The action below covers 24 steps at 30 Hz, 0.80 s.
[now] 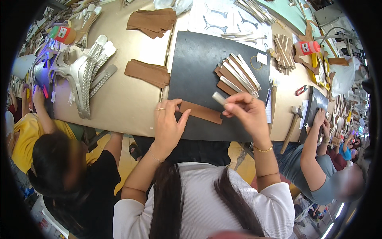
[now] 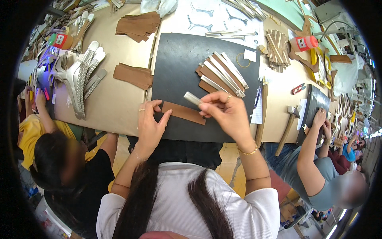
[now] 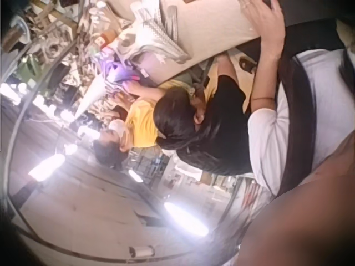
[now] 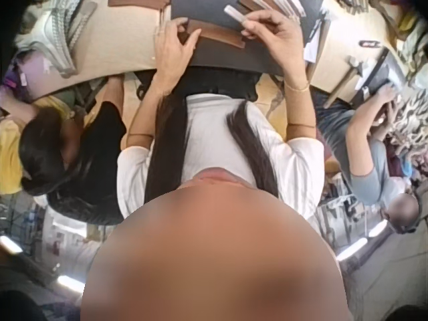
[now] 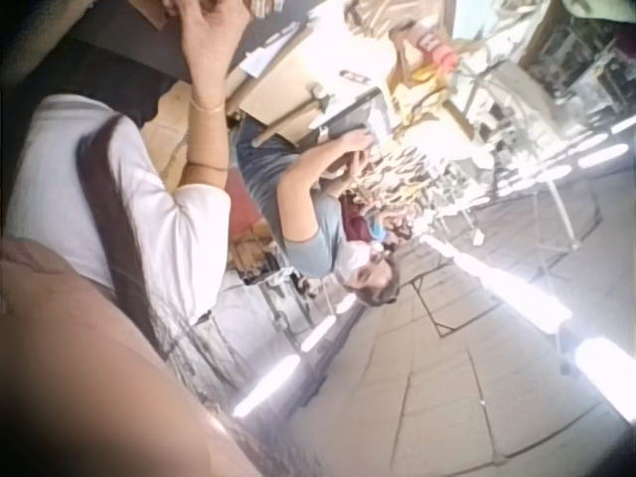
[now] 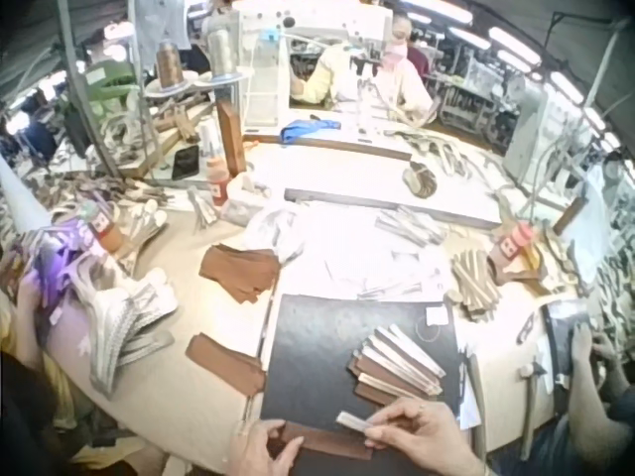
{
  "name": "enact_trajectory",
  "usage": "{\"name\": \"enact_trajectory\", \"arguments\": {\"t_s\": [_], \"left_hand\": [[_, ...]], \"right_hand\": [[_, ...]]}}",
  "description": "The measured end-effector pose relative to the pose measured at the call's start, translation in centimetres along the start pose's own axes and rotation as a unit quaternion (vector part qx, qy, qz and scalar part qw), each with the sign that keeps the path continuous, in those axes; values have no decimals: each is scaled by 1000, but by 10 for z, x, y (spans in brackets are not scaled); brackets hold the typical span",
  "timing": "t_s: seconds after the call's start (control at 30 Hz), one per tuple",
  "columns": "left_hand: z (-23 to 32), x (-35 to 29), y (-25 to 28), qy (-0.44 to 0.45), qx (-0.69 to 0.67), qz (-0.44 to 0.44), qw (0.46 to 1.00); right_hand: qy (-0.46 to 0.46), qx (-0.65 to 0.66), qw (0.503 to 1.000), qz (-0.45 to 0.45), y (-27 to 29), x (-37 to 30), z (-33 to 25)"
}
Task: The person repeatedly picks up small brown and white rectangular pieces, aligns them, and stacks them on a black mat. Later, the person applies glue from a bottle to the edges of the white pieces and continues stacking them.
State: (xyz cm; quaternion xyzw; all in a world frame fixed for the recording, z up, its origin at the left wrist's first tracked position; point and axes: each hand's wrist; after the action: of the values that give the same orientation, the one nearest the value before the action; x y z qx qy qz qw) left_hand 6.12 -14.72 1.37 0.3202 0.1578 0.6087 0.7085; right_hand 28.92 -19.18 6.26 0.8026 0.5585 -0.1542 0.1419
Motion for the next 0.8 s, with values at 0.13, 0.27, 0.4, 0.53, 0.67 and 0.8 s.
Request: {"name": "enact_trajectory", "arguments": {"t_s": [0.13, 0.27, 0.4, 0.53, 0.67, 0.8], "left_hand": [[-11, -17, 1, -126, 33, 28, 991], [-8, -34, 4, -182, 106, -31, 977], [-9, -43, 1, -194, 160, -54, 966], [-12, -46, 1, -199, 174, -55, 963], [-12, -46, 0, -204, 180, -54, 961], [-12, -45, 1, -205, 178, -58, 961]], "right_hand": [[15, -143, 990, -7, -18, -4, 16], [86, -232, 968, -28, -35, 3, 19], [137, -292, 945, -55, -49, 13, 23], [146, -311, 937, -64, -55, 19, 25], [144, -319, 935, -65, -56, 22, 26], [136, -323, 934, -67, -56, 23, 26]]}}
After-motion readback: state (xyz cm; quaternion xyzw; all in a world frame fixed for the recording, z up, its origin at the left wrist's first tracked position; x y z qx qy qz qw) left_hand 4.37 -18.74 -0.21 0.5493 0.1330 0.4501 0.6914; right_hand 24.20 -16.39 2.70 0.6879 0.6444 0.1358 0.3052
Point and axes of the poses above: each hand's wrist, its own x-axis towards the middle knuckle, its own y-axis out of the back of the hand, z = x × y, and after that the axes turned 10 degrees about z, right-handed
